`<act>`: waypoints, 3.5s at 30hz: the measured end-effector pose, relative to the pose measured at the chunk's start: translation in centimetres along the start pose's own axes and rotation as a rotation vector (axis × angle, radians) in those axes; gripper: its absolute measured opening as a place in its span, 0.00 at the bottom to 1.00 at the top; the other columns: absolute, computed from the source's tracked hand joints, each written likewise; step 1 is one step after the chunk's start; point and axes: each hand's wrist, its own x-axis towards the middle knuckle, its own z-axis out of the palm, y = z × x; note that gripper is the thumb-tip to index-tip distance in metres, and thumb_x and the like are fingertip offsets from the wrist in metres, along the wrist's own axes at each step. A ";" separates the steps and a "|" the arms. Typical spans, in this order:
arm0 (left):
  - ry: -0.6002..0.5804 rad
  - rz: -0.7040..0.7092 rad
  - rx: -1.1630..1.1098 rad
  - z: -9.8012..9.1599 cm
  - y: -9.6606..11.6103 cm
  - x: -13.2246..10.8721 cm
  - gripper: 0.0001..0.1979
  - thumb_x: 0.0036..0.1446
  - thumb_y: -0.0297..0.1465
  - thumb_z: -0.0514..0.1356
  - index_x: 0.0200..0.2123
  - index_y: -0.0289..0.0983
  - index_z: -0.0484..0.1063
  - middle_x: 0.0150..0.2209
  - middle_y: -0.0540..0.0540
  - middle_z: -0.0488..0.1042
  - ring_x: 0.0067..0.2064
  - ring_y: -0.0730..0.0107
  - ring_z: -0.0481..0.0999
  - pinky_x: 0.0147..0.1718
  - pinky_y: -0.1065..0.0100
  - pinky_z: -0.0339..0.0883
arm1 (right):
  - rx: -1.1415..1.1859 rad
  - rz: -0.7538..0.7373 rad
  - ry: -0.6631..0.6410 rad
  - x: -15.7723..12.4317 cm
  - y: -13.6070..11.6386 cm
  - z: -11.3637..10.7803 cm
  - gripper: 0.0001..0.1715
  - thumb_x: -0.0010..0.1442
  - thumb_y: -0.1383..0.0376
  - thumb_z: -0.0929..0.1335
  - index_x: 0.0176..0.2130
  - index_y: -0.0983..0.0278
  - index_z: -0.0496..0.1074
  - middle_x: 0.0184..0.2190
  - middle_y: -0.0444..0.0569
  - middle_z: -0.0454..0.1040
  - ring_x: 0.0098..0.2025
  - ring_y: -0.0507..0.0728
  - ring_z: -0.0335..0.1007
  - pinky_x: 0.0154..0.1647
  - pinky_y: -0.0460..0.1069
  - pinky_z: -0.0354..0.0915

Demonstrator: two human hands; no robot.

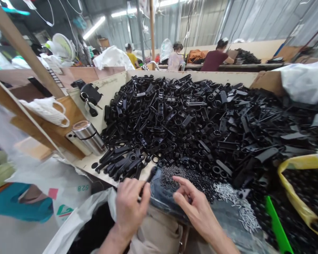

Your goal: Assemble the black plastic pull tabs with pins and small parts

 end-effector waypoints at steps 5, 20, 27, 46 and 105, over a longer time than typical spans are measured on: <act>0.189 -0.077 0.192 0.7 -5.8 3.3 0.10 0.67 0.33 0.60 0.34 0.36 0.78 0.33 0.41 0.79 0.39 0.54 0.72 0.42 0.57 0.61 | -0.533 -0.189 0.025 5.8 -2.3 -0.4 0.14 0.72 0.61 0.65 0.51 0.60 0.77 0.34 0.44 0.79 0.32 0.53 0.75 0.36 0.46 0.68; 0.200 -0.410 -0.319 0.9 -4.3 2.0 0.14 0.68 0.40 0.57 0.39 0.38 0.79 0.38 0.43 0.77 0.41 0.59 0.75 0.43 0.60 0.66 | -0.817 -0.374 -0.028 14.9 -3.5 -1.2 0.11 0.71 0.69 0.64 0.44 0.61 0.75 0.47 0.51 0.74 0.42 0.56 0.75 0.38 0.46 0.66; -1.084 -1.261 -1.828 0.7 3.6 0.0 0.38 0.60 0.62 0.53 0.44 0.32 0.79 0.32 0.39 0.79 0.27 0.68 0.75 0.21 0.72 0.62 | -0.439 -0.462 -0.246 2.5 -3.3 -3.7 0.11 0.70 0.68 0.66 0.44 0.58 0.78 0.46 0.49 0.73 0.40 0.54 0.74 0.41 0.47 0.71; -0.981 -1.202 -1.486 0.4 5.0 -2.4 0.29 0.50 0.49 0.73 0.50 0.38 0.76 0.30 0.49 0.76 0.26 0.76 0.66 0.26 0.73 0.56 | -0.362 -0.069 0.155 -2.1 2.2 -4.9 0.11 0.69 0.65 0.65 0.36 0.61 0.77 0.32 0.47 0.75 0.33 0.55 0.71 0.34 0.48 0.65; -0.864 -0.907 -1.398 2.7 9.0 -0.7 0.32 0.55 0.45 0.65 0.61 0.39 0.69 0.31 0.54 0.71 0.22 0.80 0.56 0.23 0.72 0.49 | -0.130 -0.323 0.327 -3.9 -1.0 -4.1 0.08 0.66 0.71 0.71 0.43 0.61 0.81 0.33 0.46 0.79 0.31 0.52 0.75 0.32 0.44 0.69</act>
